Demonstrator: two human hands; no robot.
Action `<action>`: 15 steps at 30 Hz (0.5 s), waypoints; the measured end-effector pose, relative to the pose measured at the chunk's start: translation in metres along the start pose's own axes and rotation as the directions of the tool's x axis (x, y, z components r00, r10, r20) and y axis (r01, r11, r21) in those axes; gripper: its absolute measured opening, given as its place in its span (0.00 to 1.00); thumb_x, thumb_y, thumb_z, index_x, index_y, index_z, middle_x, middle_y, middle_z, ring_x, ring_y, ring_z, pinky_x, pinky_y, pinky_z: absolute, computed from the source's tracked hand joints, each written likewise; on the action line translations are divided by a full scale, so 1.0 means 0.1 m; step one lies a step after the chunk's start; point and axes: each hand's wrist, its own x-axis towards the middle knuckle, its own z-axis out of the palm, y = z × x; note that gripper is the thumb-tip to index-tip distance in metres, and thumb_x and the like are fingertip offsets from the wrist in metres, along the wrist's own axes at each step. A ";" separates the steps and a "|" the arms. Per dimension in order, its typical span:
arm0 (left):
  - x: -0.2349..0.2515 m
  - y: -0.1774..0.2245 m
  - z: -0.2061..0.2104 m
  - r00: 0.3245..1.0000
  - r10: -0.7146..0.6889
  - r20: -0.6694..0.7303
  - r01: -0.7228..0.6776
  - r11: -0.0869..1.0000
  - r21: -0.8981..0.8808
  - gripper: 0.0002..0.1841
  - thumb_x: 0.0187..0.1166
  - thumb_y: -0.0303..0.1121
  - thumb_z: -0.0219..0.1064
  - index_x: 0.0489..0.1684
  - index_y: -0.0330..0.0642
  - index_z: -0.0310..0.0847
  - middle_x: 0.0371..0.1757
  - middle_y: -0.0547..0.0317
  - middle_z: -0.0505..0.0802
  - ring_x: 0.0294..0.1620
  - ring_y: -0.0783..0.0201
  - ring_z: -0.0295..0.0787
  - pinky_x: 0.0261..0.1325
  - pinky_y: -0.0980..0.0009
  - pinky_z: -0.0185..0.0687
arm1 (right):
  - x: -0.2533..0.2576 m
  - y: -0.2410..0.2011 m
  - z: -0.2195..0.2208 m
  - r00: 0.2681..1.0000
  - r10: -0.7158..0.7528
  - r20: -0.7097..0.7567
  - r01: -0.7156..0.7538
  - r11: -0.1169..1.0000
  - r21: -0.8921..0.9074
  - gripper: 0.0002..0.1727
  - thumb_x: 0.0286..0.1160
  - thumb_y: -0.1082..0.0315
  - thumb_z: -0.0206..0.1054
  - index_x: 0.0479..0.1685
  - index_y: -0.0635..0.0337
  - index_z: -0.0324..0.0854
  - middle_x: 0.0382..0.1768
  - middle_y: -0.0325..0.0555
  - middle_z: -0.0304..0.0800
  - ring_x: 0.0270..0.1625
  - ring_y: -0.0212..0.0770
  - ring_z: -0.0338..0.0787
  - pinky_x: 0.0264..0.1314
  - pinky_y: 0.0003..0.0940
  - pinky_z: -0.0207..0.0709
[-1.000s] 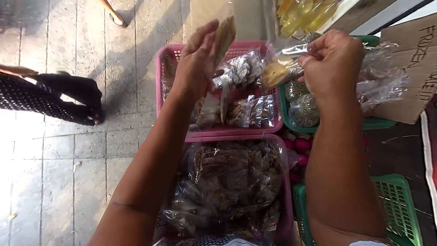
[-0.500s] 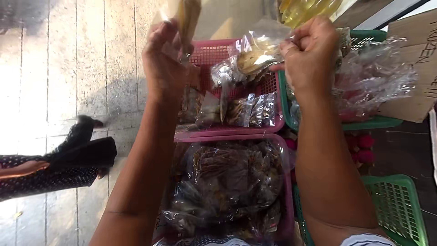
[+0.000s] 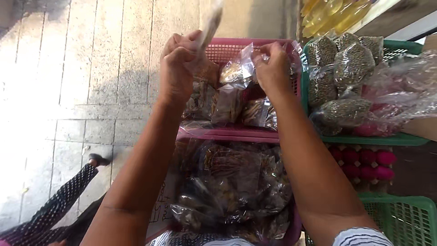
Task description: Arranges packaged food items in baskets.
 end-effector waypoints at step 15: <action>-0.43 -0.17 0.36 0.785 -0.602 0.146 -0.044 0.181 0.982 0.36 0.82 0.58 0.65 0.75 0.33 0.70 0.53 0.34 0.89 0.55 0.35 0.88 0.58 0.31 0.80 | -0.04 -0.18 -0.15 0.991 -0.059 -0.118 0.080 0.982 0.174 0.32 0.72 0.72 0.69 0.79 0.64 0.68 0.64 0.56 0.86 0.56 0.44 0.92 0.56 0.42 0.88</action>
